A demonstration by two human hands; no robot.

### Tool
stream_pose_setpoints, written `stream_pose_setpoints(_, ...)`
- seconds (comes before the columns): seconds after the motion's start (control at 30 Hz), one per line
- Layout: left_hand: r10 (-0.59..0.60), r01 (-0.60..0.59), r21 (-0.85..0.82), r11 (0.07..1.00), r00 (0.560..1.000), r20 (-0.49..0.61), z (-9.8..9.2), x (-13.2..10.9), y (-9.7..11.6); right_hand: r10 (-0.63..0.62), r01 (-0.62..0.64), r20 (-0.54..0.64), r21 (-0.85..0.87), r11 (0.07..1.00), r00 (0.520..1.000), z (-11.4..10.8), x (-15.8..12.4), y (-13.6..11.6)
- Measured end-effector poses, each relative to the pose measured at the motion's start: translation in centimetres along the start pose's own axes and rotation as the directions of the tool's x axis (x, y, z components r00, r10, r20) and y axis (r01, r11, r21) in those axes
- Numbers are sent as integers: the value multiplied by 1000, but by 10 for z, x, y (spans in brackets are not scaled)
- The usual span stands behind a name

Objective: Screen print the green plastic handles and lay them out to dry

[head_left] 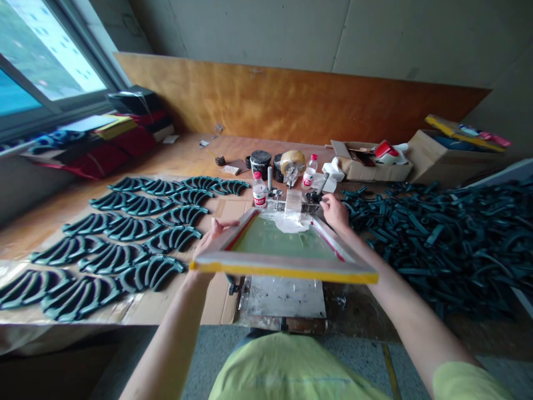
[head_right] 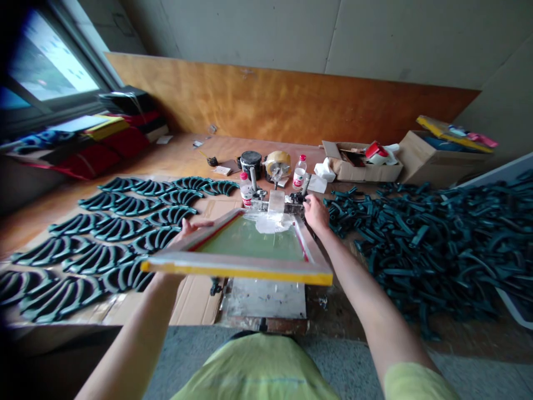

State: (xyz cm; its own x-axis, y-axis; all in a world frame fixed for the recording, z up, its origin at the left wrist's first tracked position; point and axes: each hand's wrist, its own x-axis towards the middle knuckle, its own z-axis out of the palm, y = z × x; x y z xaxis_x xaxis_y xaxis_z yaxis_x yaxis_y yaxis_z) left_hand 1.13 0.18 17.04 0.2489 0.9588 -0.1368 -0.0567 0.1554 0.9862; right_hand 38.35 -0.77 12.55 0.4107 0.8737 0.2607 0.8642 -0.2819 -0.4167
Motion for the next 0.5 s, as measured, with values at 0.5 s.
stream_pose_setpoints(0.5,-584,602,-36,798,787,201,76,-50,-105,-562,544,213,140,827,800,50,-159,-53)
